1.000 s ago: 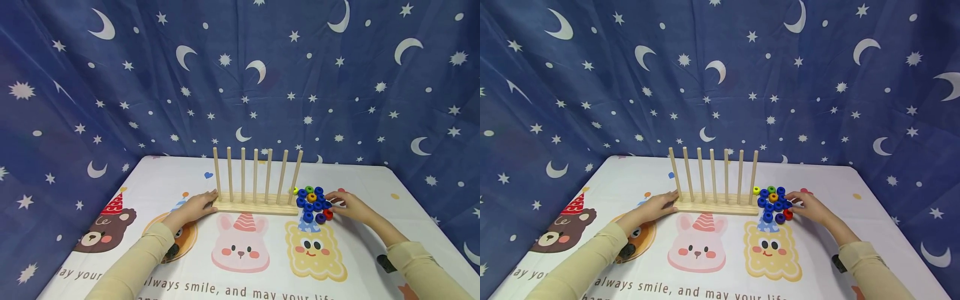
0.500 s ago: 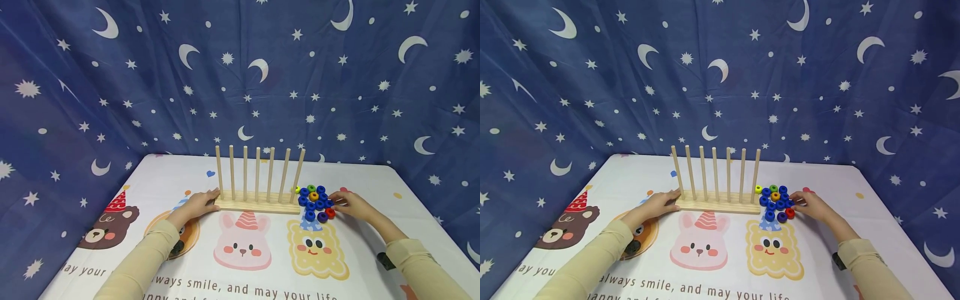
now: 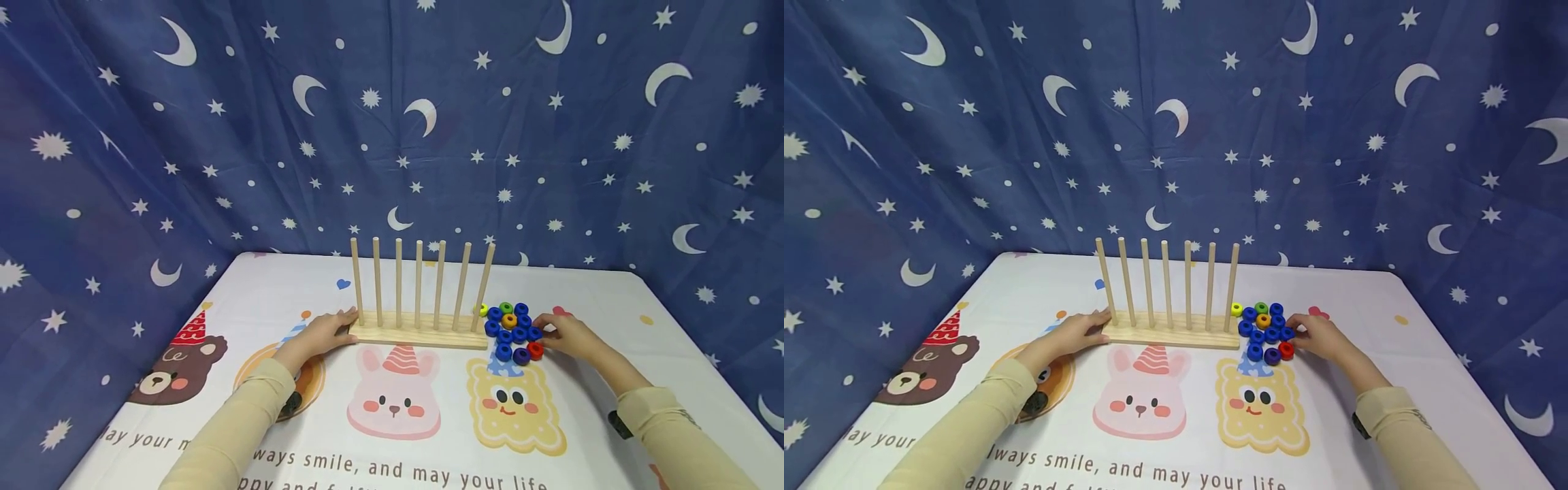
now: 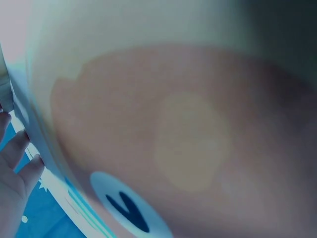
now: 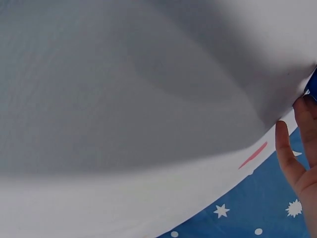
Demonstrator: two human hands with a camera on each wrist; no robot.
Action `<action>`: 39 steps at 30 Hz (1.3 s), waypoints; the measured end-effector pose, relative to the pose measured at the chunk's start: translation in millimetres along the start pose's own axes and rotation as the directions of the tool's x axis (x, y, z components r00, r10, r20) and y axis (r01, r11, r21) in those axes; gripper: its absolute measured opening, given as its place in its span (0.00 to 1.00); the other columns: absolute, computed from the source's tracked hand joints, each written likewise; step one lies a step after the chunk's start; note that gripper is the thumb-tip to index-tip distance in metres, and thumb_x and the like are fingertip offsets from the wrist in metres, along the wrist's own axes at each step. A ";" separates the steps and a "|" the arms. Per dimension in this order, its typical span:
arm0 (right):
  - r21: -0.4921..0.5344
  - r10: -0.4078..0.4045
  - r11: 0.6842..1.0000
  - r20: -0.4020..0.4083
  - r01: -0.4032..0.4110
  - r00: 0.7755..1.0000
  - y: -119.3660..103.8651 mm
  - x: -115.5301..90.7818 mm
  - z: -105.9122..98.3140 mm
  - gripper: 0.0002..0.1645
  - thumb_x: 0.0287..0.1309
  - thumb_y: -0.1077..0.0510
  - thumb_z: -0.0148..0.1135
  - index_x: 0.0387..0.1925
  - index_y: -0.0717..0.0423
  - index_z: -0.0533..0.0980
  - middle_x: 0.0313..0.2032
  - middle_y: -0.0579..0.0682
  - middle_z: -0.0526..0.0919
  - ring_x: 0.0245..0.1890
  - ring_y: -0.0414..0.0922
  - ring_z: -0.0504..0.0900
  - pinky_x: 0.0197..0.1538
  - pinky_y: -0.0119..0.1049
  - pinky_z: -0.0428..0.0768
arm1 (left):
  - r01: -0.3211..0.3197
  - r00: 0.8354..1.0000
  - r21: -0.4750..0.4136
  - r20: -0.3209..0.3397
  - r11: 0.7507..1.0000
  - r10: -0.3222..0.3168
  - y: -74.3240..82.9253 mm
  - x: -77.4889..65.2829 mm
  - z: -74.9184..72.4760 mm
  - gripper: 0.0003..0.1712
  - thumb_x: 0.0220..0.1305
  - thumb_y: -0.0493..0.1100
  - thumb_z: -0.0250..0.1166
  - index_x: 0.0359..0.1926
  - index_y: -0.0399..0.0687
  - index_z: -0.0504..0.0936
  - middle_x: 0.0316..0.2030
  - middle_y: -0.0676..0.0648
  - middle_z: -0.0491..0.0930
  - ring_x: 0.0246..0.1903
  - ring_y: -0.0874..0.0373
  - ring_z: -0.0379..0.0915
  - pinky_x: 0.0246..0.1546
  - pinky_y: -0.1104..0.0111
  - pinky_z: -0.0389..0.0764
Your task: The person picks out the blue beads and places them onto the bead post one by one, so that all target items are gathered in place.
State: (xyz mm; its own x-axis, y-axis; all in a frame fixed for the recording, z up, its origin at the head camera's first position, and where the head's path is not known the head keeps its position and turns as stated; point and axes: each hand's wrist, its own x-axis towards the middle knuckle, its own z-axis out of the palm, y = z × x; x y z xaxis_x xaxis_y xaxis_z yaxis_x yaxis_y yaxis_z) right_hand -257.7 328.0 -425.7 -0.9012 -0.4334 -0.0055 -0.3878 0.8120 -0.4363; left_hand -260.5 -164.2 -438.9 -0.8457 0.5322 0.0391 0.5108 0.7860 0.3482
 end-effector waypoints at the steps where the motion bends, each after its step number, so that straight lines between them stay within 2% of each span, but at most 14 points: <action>1: -0.009 0.012 1.000 -0.002 -0.012 1.000 -0.4 -0.4 0.5 0.15 0.49 0.66 0.66 0.40 0.66 0.76 0.38 0.61 0.83 0.39 0.56 0.83 0.44 0.50 0.83 | -0.004 1.000 -0.001 0.002 1.000 0.004 0.4 0.2 0.2 0.35 0.61 0.50 0.63 0.64 0.36 0.68 0.64 0.37 0.66 0.61 0.34 0.65 0.59 0.49 0.69; 6: -0.031 0.031 0.999 -0.020 -0.031 0.999 0.5 0.0 1.6 0.13 0.49 0.65 0.67 0.39 0.65 0.77 0.37 0.60 0.83 0.39 0.57 0.82 0.44 0.52 0.82 | -0.001 1.000 -0.005 0.012 1.000 0.001 2.1 0.2 -0.6 0.35 0.61 0.50 0.62 0.64 0.35 0.68 0.65 0.37 0.65 0.62 0.34 0.64 0.61 0.49 0.68; 14: -0.013 -0.018 1.000 -0.052 0.017 0.998 2.1 5.4 0.8 0.12 0.50 0.65 0.67 0.37 0.65 0.77 0.36 0.60 0.84 0.40 0.57 0.82 0.45 0.51 0.82 | 0.048 0.999 -0.037 0.025 0.998 -0.047 0.9 0.5 -3.6 0.36 0.62 0.50 0.62 0.65 0.35 0.65 0.66 0.36 0.62 0.63 0.33 0.60 0.62 0.47 0.66; 25: 0.027 -0.055 0.998 -0.035 0.056 0.998 -0.8 0.2 -2.7 0.13 0.51 0.62 0.67 0.36 0.68 0.76 0.35 0.60 0.84 0.39 0.56 0.83 0.43 0.48 0.82 | 0.013 1.000 -0.015 0.022 1.000 -0.012 -0.3 0.3 -1.9 0.35 0.61 0.49 0.63 0.64 0.35 0.67 0.64 0.35 0.64 0.62 0.32 0.62 0.61 0.47 0.67; 33: 0.007 -0.004 1.000 -0.051 0.004 0.999 -4.8 -1.9 0.7 0.14 0.51 0.63 0.67 0.38 0.69 0.76 0.33 0.58 0.84 0.36 0.53 0.83 0.43 0.49 0.82 | 0.037 0.999 -0.001 0.019 0.999 -0.037 -1.8 0.7 -1.1 0.36 0.60 0.50 0.64 0.64 0.36 0.67 0.64 0.36 0.65 0.61 0.33 0.63 0.60 0.48 0.68; 39: -0.034 0.028 0.999 -0.111 -0.032 0.993 -8.8 -8.8 -0.8 0.15 0.51 0.61 0.68 0.39 0.68 0.77 0.34 0.58 0.85 0.36 0.53 0.84 0.44 0.51 0.82 | 0.011 1.000 0.000 0.022 1.000 -0.011 -1.7 1.6 -1.5 0.36 0.60 0.50 0.63 0.64 0.35 0.67 0.64 0.36 0.65 0.62 0.33 0.62 0.61 0.48 0.67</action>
State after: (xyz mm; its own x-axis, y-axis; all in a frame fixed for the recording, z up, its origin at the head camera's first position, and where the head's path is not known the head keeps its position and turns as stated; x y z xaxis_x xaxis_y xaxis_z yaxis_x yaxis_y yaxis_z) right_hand -246.5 324.9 -421.2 -0.9277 -0.3643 0.0816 -0.3648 0.8384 -0.4050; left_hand -263.0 -165.2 -438.0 -0.8476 0.5304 0.0152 0.5016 0.7916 0.3490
